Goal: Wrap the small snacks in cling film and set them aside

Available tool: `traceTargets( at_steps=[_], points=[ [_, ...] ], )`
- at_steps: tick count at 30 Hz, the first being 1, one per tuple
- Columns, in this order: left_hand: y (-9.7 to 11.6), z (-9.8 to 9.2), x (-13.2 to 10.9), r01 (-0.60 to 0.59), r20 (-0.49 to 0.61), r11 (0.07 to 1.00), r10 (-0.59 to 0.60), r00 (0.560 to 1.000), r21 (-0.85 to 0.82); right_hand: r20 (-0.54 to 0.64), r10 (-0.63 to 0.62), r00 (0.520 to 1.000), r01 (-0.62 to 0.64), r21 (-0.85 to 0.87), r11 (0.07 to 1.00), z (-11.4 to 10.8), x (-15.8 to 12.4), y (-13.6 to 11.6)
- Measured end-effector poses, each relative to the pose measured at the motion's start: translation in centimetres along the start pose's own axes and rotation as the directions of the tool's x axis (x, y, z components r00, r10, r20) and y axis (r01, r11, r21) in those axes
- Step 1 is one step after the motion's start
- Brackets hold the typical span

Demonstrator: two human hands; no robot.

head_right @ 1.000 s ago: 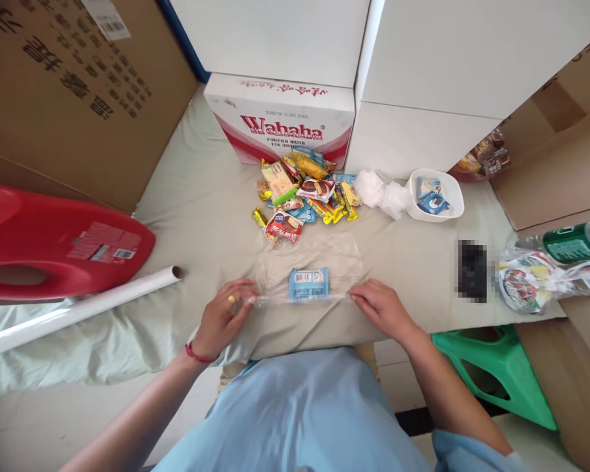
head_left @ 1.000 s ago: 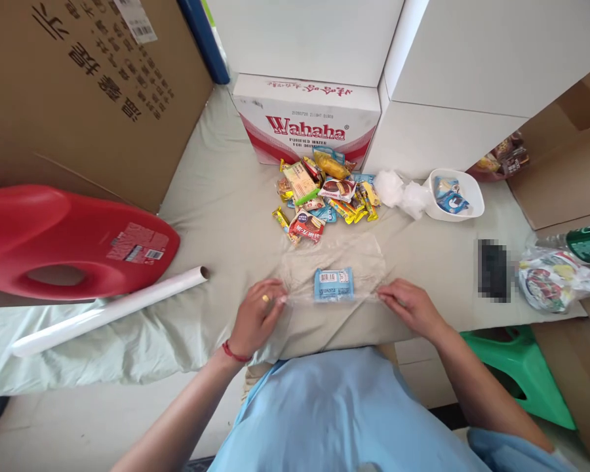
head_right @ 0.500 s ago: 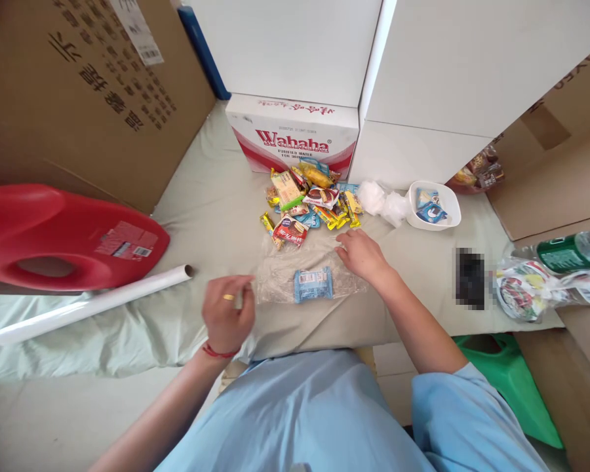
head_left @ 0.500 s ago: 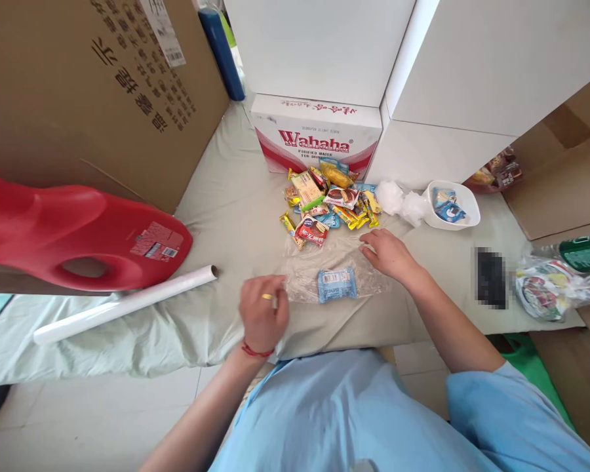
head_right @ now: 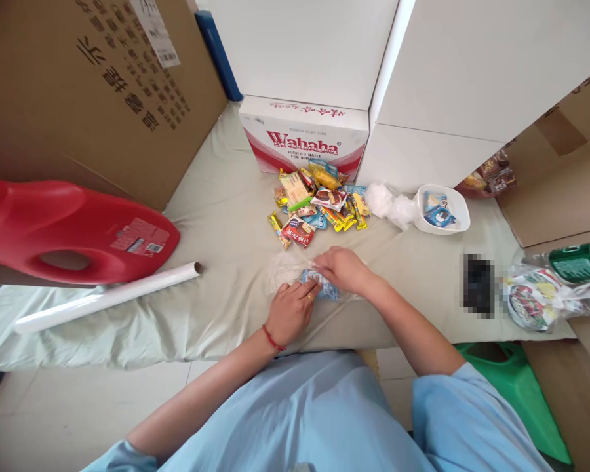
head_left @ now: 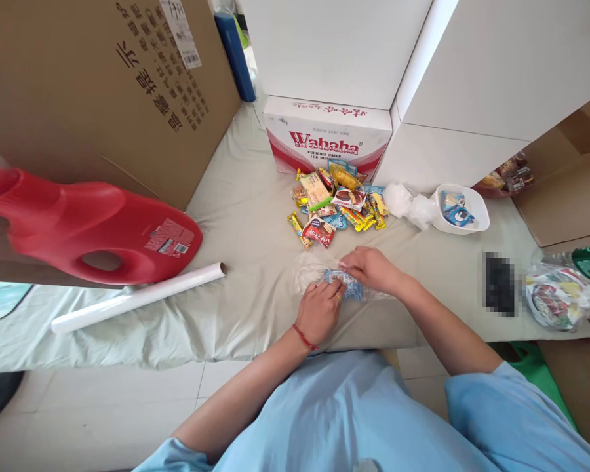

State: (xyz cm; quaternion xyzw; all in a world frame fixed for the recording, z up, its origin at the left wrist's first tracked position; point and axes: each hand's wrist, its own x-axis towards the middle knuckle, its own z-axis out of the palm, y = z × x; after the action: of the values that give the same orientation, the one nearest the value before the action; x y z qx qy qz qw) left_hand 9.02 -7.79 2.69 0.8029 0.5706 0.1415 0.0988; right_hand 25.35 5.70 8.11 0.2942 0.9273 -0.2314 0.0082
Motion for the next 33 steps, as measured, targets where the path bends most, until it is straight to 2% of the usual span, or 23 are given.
traceTargets(
  at_steps=[2, 4, 7, 8, 9, 10, 11, 13, 14, 15, 16, 17, 20, 21, 22, 24, 26, 28, 29, 31, 33],
  points=[
    [-0.1, 0.0, -0.2, 0.020, 0.008, 1.000, -0.020, 1.000, -0.020, 0.020, -0.088, 0.996, 0.089, -0.058, 0.994, 1.5, -2.2, -0.7],
    [-0.5, 0.1, -0.7, 0.027, 0.013, 0.996, -0.026, 1.000, -0.089, 0.039, -0.097, 0.995, 0.100, -0.090, 0.991, 3.4, -3.8, -1.1],
    [-1.7, 0.2, -2.5, -0.012, -0.038, 0.947, 0.000, 0.999, -0.321, 0.036, -0.104, 0.994, 0.108, -0.120, 0.987, 5.7, -5.0, -1.3],
    [-2.3, 0.2, -3.1, 0.001, -0.075, 0.911, -0.035, 0.997, -0.413, 0.036, -0.104, 0.994, 0.108, -0.136, 0.985, 6.1, -5.1, -1.4],
    [-2.8, 0.1, -3.7, 0.044, -0.114, 0.863, -0.117, 0.987, -0.504, 0.038, -0.096, 0.995, 0.101, -0.154, 0.983, 6.3, -5.1, -1.5],
    [-3.5, -0.1, -4.2, 0.112, -0.147, 0.801, -0.242, 0.959, -0.587, 0.041, -0.080, 0.996, 0.086, -0.171, 0.981, 6.3, -5.0, -1.7],
    [-4.1, -0.3, -4.4, 0.190, -0.174, 0.726, -0.394, 0.902, -0.661, 0.046, -0.058, 0.997, 0.065, -0.184, 0.981, 6.3, -4.9, -1.8],
    [-5.4, -0.9, -4.0, 0.309, -0.213, 0.569, -0.671, 0.711, -0.762, 0.057, -0.012, 0.998, 0.023, -0.192, 0.981, 6.0, -4.5, -2.3],
    [-6.0, -1.1, -3.5, 0.346, -0.230, 0.520, -0.754, 0.615, -0.781, 0.061, 0.008, 0.998, 0.003, -0.190, 0.982, 5.8, -4.4, -2.5],
    [-6.5, -1.3, -2.9, 0.382, -0.248, 0.505, -0.797, 0.551, -0.774, 0.062, 0.026, 0.998, -0.014, -0.184, 0.983, 5.7, -4.2, -2.8],
    [-7.0, -1.3, -2.3, 0.425, -0.263, 0.524, -0.803, 0.535, -0.738, 0.062, 0.039, 0.997, -0.028, -0.174, 0.984, 5.6, -4.1, -3.0],
    [-7.2, -1.1, -1.8, 0.471, -0.267, 0.573, -0.779, 0.568, -0.670, 0.059, 0.052, 0.997, -0.042, -0.162, 0.986, 5.5, -4.0, -3.1],
    [-7.3, 0.2, -1.2, 0.511, -0.186, 0.773, -0.603, 0.776, -0.375, 0.030, 0.064, 0.998, -0.061, -0.071, 0.996, 5.4, -4.2, -3.0],
    [-7.2, 0.7, -1.4, 0.489, -0.160, 0.817, -0.551, 0.819, -0.306, 0.011, 0.055, 0.998, -0.054, -0.016, 0.998, 5.4, -4.4, -2.8],
    [-7.0, 1.1, -1.7, 0.469, -0.155, 0.841, -0.519, 0.841, -0.270, -0.016, 0.039, 0.999, -0.038, 0.047, 0.998, 5.4, -4.6, -2.6],
    [-6.7, 1.3, -2.3, 0.464, -0.204, 0.839, -0.526, 0.826, -0.284, -0.080, 0.003, 0.997, 0.010, 0.164, 0.986, 5.4, -5.2, -2.1],
    [-6.4, 0.6, -2.7, 0.481, -0.240, 0.794, -0.583, 0.776, -0.371, -0.136, -0.022, 0.990, 0.054, 0.235, 0.971, 5.5, -5.7, -1.7],
    [-5.8, -0.8, -2.7, 0.482, -0.198, 0.731, -0.627, 0.753, -0.484, -0.175, -0.027, 0.984, 0.074, 0.268, 0.961, 6.0, -5.9, -1.4],
    [-5.3, -1.7, -2.4, 0.466, -0.167, 0.706, -0.628, 0.760, -0.533, -0.191, -0.022, 0.981, 0.075, 0.279, 0.957, 6.3, -5.9, -1.3],
    [-3.9, -3.0, -1.7, 0.397, -0.141, 0.697, -0.579, 0.803, -0.597, -0.223, -0.009, 0.975, 0.077, 0.295, 0.952, 7.1, -5.7, -1.2],
    [-2.1, -3.6, -0.6, 0.285, -0.174, 0.749, -0.469, 0.866, -0.598, -0.247, -0.006, 0.969, 0.083, 0.302, 0.950, 7.7, -5.5, -1.3]
  ],
)
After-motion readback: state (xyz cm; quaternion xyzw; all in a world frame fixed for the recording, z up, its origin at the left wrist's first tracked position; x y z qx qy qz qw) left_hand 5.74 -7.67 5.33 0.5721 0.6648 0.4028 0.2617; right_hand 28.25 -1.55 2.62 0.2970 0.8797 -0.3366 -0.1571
